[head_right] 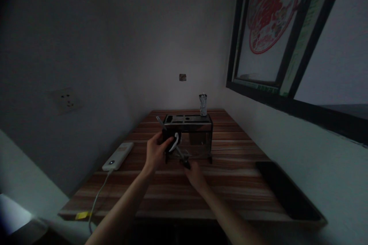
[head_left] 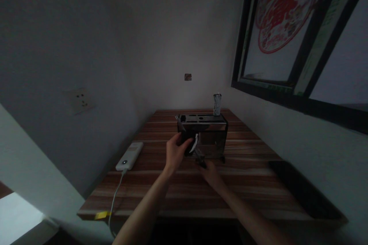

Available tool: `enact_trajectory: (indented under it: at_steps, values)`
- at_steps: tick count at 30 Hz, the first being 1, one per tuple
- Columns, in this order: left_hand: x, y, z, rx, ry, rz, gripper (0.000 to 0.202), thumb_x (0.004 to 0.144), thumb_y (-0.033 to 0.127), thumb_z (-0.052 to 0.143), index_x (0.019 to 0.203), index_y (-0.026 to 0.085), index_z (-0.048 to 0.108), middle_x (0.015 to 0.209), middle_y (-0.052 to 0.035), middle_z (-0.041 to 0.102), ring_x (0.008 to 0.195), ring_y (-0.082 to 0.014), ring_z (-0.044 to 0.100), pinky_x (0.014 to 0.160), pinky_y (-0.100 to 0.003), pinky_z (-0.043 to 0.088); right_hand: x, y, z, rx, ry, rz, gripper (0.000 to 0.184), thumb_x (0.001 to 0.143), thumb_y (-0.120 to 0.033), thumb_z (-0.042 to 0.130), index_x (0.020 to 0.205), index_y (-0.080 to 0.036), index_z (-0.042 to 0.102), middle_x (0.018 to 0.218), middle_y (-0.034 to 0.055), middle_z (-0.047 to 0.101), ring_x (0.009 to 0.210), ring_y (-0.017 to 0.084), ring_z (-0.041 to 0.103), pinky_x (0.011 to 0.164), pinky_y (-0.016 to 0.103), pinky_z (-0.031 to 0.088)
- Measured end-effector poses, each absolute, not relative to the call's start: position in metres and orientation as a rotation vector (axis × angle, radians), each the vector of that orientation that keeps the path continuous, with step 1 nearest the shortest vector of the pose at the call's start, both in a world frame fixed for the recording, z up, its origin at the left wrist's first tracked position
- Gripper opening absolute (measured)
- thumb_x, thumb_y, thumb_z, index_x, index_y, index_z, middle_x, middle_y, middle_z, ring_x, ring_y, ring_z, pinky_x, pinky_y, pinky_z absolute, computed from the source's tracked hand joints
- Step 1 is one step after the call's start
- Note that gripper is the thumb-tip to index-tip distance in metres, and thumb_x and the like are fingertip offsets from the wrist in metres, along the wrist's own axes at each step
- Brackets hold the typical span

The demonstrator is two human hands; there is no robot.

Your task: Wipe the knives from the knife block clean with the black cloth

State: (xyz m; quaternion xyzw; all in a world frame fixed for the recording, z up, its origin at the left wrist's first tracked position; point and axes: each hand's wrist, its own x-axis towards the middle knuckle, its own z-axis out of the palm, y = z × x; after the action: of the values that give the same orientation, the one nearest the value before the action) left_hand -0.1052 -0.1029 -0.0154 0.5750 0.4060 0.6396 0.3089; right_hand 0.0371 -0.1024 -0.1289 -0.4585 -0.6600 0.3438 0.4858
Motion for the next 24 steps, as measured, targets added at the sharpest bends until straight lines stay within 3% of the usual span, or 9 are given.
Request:
enact_trajectory:
  at_steps: [11, 18, 24]
  values:
    - [-0.127, -0.095, 0.04, 1.465, 0.974, 1.866, 0.026, 0.065, 0.033, 0.07, 0.079, 0.012, 0.064, 0.073, -0.0028, 0.067, 0.066, -0.0143, 0.062, 0.06, -0.021, 0.047, 0.036, -0.104, -0.126, -1.139, -1.58, 0.88, 0.038, 0.072, -0.049, 0.057, 0.08, -0.014, 0.069, 0.075, 0.0064, 0.069, 0.075, 0.025, 0.063, 0.071, 0.034, 0.048]
    - [-0.13, -0.091, 0.049, 1.477, 0.981, 1.914, 0.026, 0.066, 0.035, 0.069, 0.077, 0.011, 0.064, 0.069, -0.0015, 0.065, 0.063, -0.0126, 0.06, 0.057, -0.019, 0.045, 0.036, -0.104, -0.127, -1.159, -1.581, 0.873, 0.037, 0.073, -0.047, 0.056, 0.08, -0.013, 0.069, 0.074, 0.0047, 0.068, 0.074, 0.023, 0.063, 0.069, 0.03, 0.047]
    - [-0.125, -0.098, 0.049, 1.51, 1.012, 1.89, 0.028, 0.068, 0.035, 0.067, 0.083, 0.012, 0.064, 0.077, -0.0036, 0.067, 0.07, -0.0145, 0.061, 0.063, -0.021, 0.046, 0.036, -0.108, -0.122, -1.168, -1.59, 0.845, 0.036, 0.073, -0.048, 0.055, 0.075, -0.014, 0.067, 0.068, 0.0039, 0.065, 0.069, 0.021, 0.061, 0.064, 0.029, 0.046]
